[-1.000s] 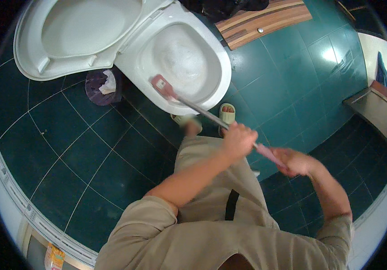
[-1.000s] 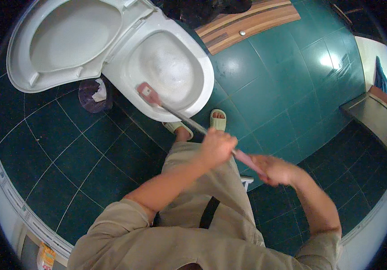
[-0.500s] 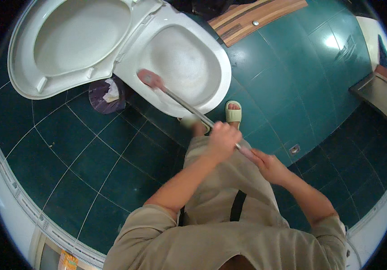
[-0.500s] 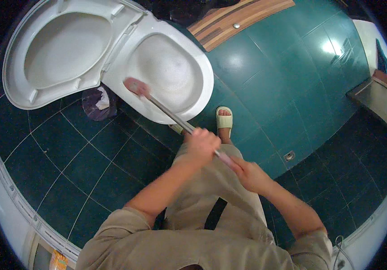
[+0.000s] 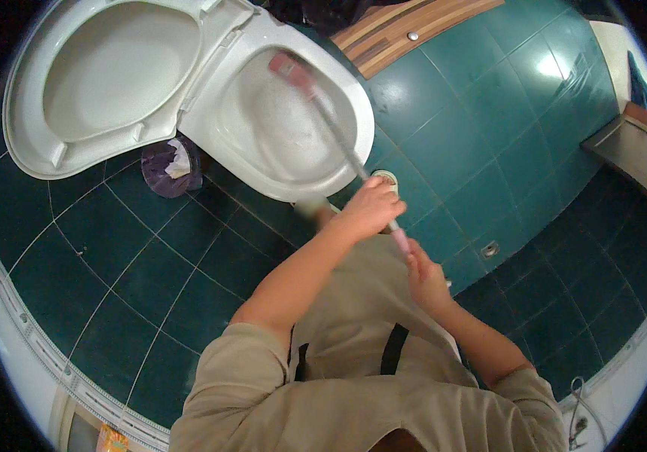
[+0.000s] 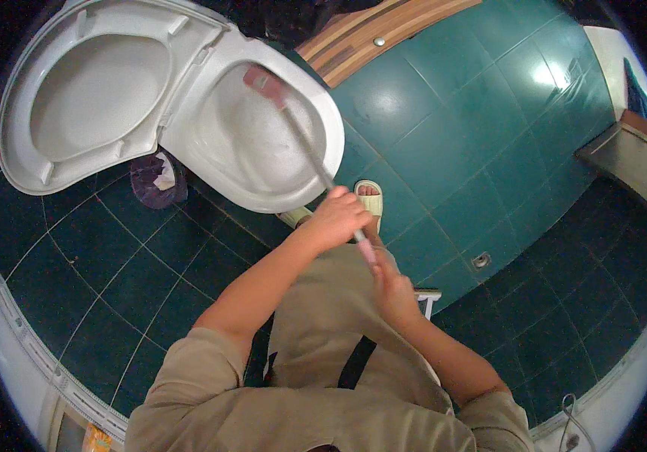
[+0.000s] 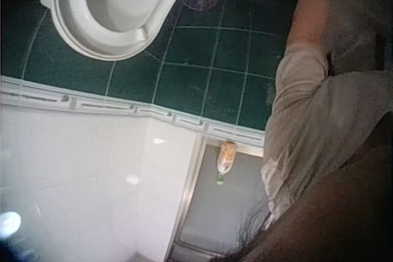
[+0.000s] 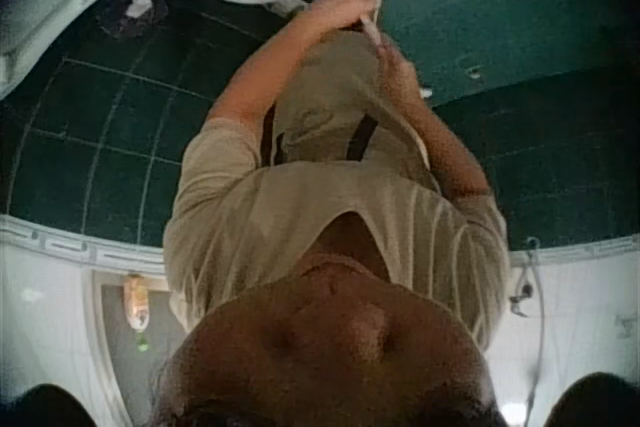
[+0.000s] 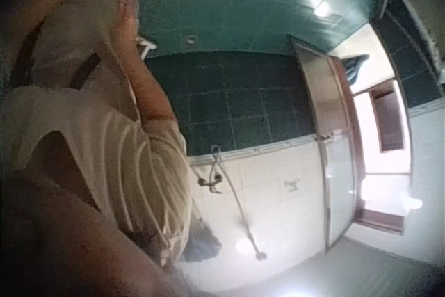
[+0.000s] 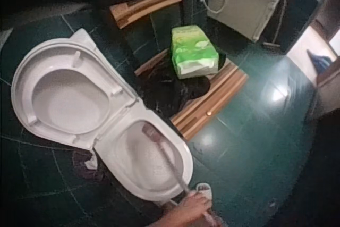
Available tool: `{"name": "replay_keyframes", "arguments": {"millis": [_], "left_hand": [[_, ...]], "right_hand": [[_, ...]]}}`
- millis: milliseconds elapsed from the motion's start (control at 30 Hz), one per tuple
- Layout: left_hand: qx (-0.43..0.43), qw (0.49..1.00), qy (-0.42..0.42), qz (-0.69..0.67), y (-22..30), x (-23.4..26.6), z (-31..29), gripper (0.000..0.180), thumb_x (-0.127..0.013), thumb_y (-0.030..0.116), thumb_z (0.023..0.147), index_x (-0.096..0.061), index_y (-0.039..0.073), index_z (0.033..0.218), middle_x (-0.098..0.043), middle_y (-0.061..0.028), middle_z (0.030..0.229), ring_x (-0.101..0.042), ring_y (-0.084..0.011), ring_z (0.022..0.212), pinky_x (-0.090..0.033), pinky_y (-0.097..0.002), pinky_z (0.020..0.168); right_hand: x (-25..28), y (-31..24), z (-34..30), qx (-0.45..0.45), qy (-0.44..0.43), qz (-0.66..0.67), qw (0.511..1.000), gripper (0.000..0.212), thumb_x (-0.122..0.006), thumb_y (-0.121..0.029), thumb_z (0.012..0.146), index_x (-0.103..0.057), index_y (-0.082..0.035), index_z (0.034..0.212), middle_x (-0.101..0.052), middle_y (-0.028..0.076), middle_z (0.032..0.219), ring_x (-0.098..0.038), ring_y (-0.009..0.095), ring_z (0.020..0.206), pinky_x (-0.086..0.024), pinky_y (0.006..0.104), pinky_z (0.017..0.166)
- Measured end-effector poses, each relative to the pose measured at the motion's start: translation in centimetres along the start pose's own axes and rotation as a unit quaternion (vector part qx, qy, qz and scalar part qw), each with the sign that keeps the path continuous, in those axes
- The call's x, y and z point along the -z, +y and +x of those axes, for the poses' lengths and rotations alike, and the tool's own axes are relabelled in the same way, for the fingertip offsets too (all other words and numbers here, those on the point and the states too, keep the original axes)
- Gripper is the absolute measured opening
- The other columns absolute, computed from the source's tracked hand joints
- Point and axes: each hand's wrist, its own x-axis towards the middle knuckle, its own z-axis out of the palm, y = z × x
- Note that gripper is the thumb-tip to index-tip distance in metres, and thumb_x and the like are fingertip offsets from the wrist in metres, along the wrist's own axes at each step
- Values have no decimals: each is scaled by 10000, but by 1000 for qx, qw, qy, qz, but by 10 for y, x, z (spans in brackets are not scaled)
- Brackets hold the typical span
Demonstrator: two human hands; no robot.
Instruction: The person scrubs the inside of a toilet bowl using a long-handled toilet brush. They move the brush in circular and back-and-forth motions to clean the bowl's interior surfaces. The person then flushes the toilet to rinse the bowl.
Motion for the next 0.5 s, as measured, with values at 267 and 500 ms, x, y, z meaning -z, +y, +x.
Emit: {"name": "replay_keyframes", "arguments": {"millis": [267,500], "left_hand": [[112,993,21,-40,27,17,-44,134,-651,131,652,-540,137,727,-552,-26,765,-537,-231,809,-374,-369,762],[0,984,-40,-173,60,36,-18,214,-711,214,557,-527,148,646,-551,-13,669,-565,-230,722,-388,-365,722]], "right_hand": [[19,-34,-8,21,-130,-97,986,411,-498,-177,941,-461,-96,1342,-636,259,863,-648,397,710,-507,468,605],[79,-77,-47,-177,-277,236,915,506,-432,-146,973,-304,-96,1459,-565,68,940,-551,111,701,-440,252,550]]}}
